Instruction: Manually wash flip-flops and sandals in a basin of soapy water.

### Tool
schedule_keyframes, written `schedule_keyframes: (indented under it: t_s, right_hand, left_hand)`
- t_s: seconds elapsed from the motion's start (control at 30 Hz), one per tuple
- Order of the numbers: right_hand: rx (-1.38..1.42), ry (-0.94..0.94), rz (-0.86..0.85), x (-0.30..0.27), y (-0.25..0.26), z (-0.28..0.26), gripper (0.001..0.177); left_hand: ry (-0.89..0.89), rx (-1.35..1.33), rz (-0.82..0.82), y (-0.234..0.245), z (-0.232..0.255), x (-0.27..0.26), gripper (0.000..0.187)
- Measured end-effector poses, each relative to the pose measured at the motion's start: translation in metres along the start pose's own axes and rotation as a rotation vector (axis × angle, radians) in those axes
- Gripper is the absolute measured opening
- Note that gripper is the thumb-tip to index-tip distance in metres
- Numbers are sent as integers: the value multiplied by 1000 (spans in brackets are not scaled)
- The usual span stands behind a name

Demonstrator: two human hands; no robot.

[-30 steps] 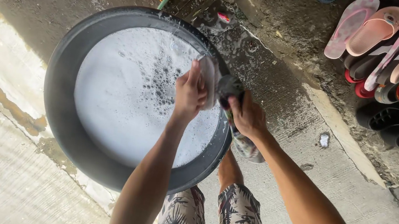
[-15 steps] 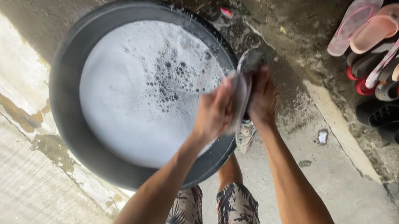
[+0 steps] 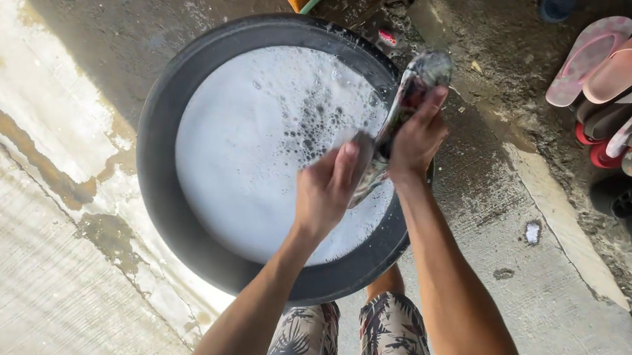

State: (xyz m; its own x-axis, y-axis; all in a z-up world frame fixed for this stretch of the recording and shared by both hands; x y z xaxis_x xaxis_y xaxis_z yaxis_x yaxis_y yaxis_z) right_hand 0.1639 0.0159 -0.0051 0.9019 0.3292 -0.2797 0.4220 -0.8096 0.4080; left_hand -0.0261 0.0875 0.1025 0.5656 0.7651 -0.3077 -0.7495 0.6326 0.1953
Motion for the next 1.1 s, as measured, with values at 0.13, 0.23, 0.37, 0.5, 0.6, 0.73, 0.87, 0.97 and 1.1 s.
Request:
schedule_keyframes:
  t_s: [0.13, 0.23, 0.37, 0.5, 0.6, 0.73, 0.87, 0.97, 1.1]
  right_hand:
    - [115, -170, 28, -3, -1, -24, 66]
    - [445, -273, 65, -2, 3, -27, 56]
    - [586, -599, 137, -27, -17, 23, 59]
    - [736, -878, 59, -60, -17, -103, 58]
    - [609, -741, 145, -20, -15, 20, 63]
    - [639, -849, 45, -46, -45, 55, 65]
    - [704, -941, -105, -74, -70, 65, 56]
    - [189, -383, -31, -69, -23, 14, 57]
    - [42, 708, -21, -100, -5, -163, 58]
  left_hand:
    - [134, -37, 32, 26, 1, 1, 53]
    - [-13, -24, 27, 35, -30, -21, 47]
    - [-34, -34, 30, 55, -6, -13, 46]
    - [-177, 2, 67, 83, -61, -24, 44]
    - [71, 9, 149, 98, -102, -37, 49]
    - [-221, -139, 262, 101, 10, -36, 57]
    - [-287, 98, 180, 87, 21, -26, 48]
    - [-303, 139, 197, 96, 40, -23, 30]
    - [-256, 173, 110, 85, 56, -6, 32]
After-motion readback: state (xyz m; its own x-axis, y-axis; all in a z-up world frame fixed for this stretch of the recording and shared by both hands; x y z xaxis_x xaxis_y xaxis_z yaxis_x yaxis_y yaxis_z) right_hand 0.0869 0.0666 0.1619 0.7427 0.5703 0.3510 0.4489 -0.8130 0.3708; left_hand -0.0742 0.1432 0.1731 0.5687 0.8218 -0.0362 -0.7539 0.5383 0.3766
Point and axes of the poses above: each hand's wrist, its own x-axis towards the middle knuckle, its own y-axis out of the back of the hand, z = x × y, the point moved 8 cm from there along x, towards the middle knuckle, and after that the axes turned 7 degrees about -x, right-handed, at the moved point
